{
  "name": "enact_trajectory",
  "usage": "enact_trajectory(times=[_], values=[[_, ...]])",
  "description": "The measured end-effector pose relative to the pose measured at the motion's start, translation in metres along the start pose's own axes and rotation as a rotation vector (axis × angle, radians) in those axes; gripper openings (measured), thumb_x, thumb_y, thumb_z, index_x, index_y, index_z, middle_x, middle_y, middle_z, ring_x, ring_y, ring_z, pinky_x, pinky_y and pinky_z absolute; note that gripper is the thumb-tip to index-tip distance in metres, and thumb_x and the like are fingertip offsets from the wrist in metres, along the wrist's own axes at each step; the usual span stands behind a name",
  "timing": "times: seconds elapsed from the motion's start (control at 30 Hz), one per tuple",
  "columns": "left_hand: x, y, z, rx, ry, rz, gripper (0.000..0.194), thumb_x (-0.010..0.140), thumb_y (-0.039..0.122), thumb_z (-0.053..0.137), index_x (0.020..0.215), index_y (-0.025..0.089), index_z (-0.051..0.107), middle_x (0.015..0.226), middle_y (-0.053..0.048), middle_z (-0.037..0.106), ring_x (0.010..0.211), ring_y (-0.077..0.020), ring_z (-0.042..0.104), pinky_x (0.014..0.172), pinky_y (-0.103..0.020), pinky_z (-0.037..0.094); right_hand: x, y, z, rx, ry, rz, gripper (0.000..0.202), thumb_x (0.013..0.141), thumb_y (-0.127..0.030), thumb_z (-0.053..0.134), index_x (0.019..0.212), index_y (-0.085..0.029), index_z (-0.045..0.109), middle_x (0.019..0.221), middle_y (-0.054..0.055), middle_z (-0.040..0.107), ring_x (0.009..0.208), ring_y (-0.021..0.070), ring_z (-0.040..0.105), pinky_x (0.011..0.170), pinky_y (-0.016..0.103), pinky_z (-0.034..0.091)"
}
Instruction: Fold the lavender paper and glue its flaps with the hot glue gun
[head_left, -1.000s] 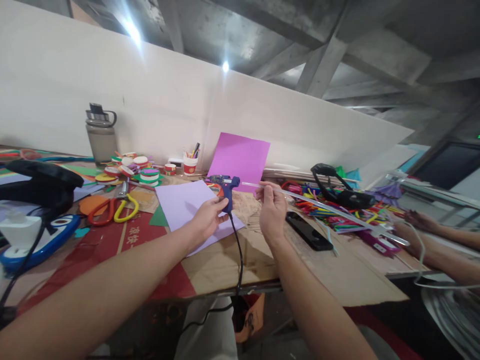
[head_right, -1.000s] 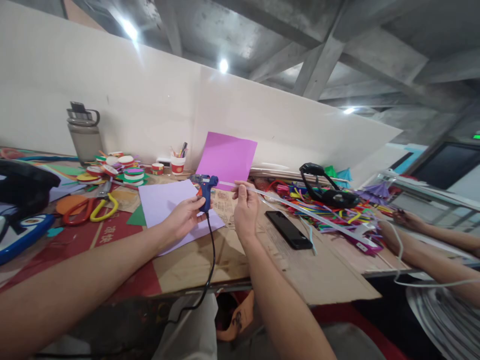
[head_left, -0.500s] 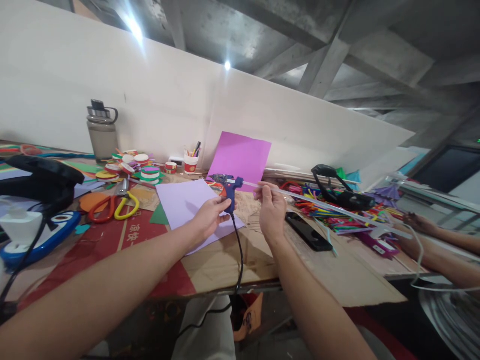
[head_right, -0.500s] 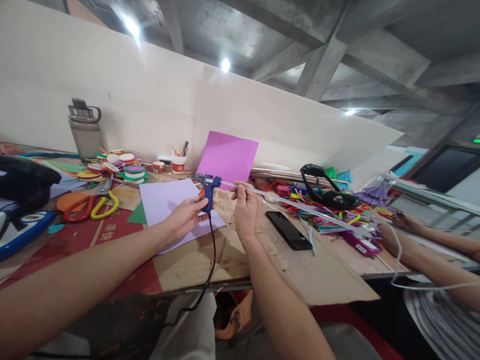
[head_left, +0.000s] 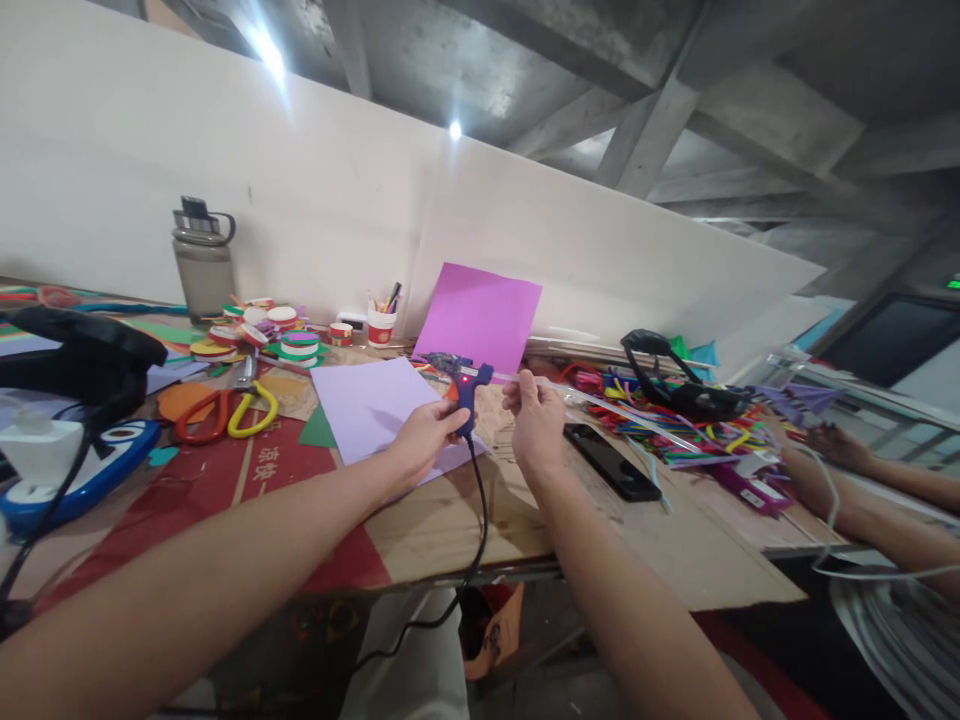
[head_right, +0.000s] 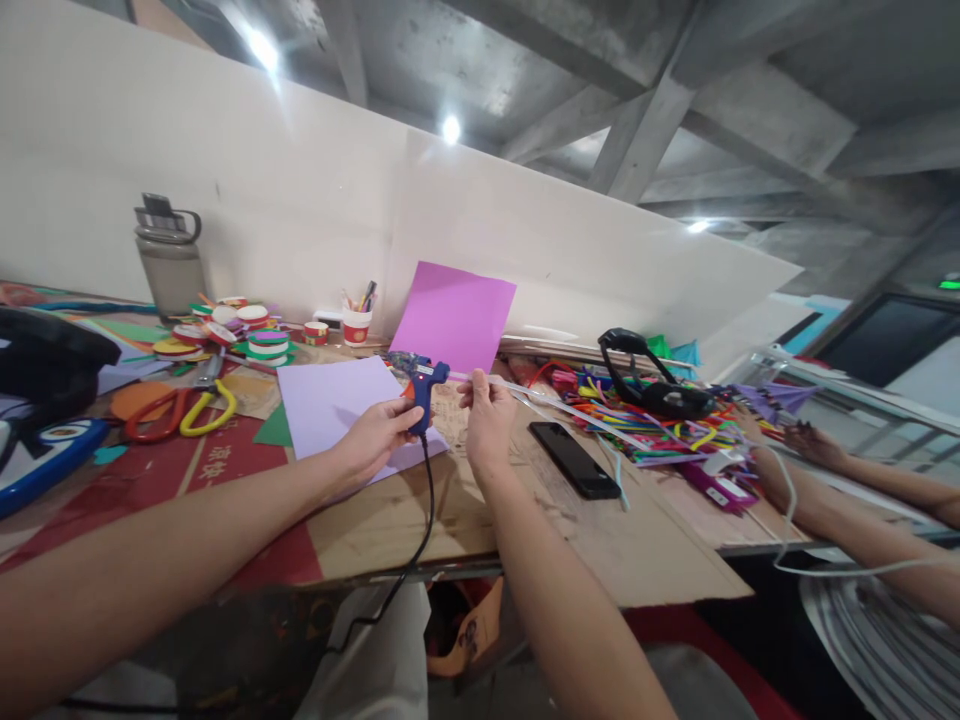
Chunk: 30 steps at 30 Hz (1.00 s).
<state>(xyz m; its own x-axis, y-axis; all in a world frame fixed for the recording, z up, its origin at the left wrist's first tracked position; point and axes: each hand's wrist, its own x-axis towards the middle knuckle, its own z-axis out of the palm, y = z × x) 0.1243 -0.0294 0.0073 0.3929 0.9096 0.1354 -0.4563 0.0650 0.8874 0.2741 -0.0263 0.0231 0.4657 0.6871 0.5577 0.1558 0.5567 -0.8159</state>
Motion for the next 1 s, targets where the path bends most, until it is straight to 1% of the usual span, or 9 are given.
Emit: enact_trajectory(times=[0.33, 0.43, 0.5, 0.6, 0.7, 0.77, 0.83, 0.9, 1.0], values=[[0.001, 0.0, 0.0, -0.005, 0.022, 0.007, 0.03, 0.06, 0.034, 0.079, 0.079, 0.013, 0.069, 0.075, -0.004, 0.064, 0.066, -0.0117, 0.051, 0.058, -0.024, 0.036, -0.001, -0.004, 0.003, 0.016, -0.038, 0.009, 0.036, 0.081, -0.05, 0.055, 0.065, -0.018, 0.051, 0.06, -0.003, 0.052, 0.051, 0.0087, 0.042, 0.052, 0.024, 0.035], [0.0, 0.0, 0.001, 0.009, 0.032, 0.017, 0.029, 0.062, 0.033, 0.078, 0.081, 0.013, 0.07, 0.078, -0.004, 0.065, 0.067, -0.0122, 0.052, 0.059, -0.024, 0.038, -0.001, -0.003, 0.003, 0.014, -0.032, 0.02, 0.038, 0.082, -0.051, 0.053, 0.064, -0.018, 0.051, 0.06, -0.003, 0.052, 0.052, 0.0088, 0.041, 0.052, 0.023, 0.035], [0.0, 0.0, 0.001, 0.004, 0.037, 0.035, 0.029, 0.063, 0.032, 0.077, 0.082, 0.013, 0.07, 0.081, -0.005, 0.066, 0.069, -0.0125, 0.053, 0.06, -0.024, 0.039, -0.001, -0.001, 0.004, 0.022, -0.054, 0.048, 0.038, 0.082, -0.052, 0.051, 0.066, -0.018, 0.053, 0.062, -0.002, 0.053, 0.052, 0.0091, 0.042, 0.052, 0.023, 0.036], [-0.001, 0.002, 0.003, -0.02, 0.035, 0.065, 0.029, 0.063, 0.031, 0.077, 0.085, 0.013, 0.07, 0.085, -0.005, 0.067, 0.071, -0.013, 0.055, 0.063, -0.024, 0.04, -0.001, 0.002, 0.007, 0.007, -0.138, 0.103, 0.035, 0.081, -0.051, 0.052, 0.075, -0.017, 0.06, 0.069, 0.0, 0.06, 0.055, 0.01, 0.046, 0.053, 0.024, 0.038], [0.0, 0.002, 0.002, -0.035, 0.019, 0.089, 0.032, 0.064, 0.032, 0.077, 0.089, 0.014, 0.071, 0.087, -0.005, 0.068, 0.074, -0.0133, 0.056, 0.063, -0.023, 0.041, -0.004, 0.0, 0.01, -0.064, -0.265, 0.115, 0.035, 0.081, -0.05, 0.052, 0.088, -0.018, 0.064, 0.082, 0.003, 0.064, 0.062, 0.012, 0.051, 0.058, 0.026, 0.041], [0.001, 0.001, 0.0, -0.026, 0.016, 0.095, 0.034, 0.064, 0.033, 0.078, 0.092, 0.015, 0.07, 0.09, -0.005, 0.068, 0.077, -0.0139, 0.057, 0.065, -0.023, 0.041, -0.009, -0.006, 0.013, -0.148, -0.353, 0.101, 0.037, 0.08, -0.049, 0.052, 0.096, -0.018, 0.064, 0.09, 0.005, 0.066, 0.071, 0.0146, 0.056, 0.064, 0.028, 0.044], [0.003, -0.001, -0.001, -0.01, 0.003, 0.099, 0.037, 0.064, 0.036, 0.078, 0.093, 0.015, 0.07, 0.092, -0.006, 0.068, 0.08, -0.0151, 0.058, 0.067, -0.024, 0.042, -0.014, -0.014, 0.015, -0.25, -0.424, 0.079, 0.038, 0.077, -0.047, 0.057, 0.1, -0.017, 0.064, 0.096, 0.007, 0.066, 0.081, 0.0179, 0.059, 0.072, 0.031, 0.046], [0.004, -0.002, -0.003, 0.006, -0.021, 0.116, 0.04, 0.065, 0.04, 0.077, 0.094, 0.014, 0.069, 0.093, -0.008, 0.068, 0.081, -0.0161, 0.059, 0.067, -0.025, 0.043, -0.018, -0.018, 0.017, -0.32, -0.455, 0.059, 0.04, 0.074, -0.044, 0.061, 0.101, -0.016, 0.064, 0.1, 0.009, 0.066, 0.088, 0.0207, 0.059, 0.078, 0.034, 0.046], [0.006, -0.003, -0.003, 0.062, -0.068, 0.124, 0.042, 0.068, 0.043, 0.074, 0.097, 0.013, 0.069, 0.095, -0.009, 0.068, 0.082, -0.0169, 0.06, 0.068, -0.026, 0.045, -0.019, -0.016, 0.017, -0.3, -0.454, 0.063, 0.037, 0.074, -0.043, 0.06, 0.098, -0.015, 0.065, 0.096, 0.009, 0.066, 0.086, 0.0209, 0.059, 0.079, 0.034, 0.046]])
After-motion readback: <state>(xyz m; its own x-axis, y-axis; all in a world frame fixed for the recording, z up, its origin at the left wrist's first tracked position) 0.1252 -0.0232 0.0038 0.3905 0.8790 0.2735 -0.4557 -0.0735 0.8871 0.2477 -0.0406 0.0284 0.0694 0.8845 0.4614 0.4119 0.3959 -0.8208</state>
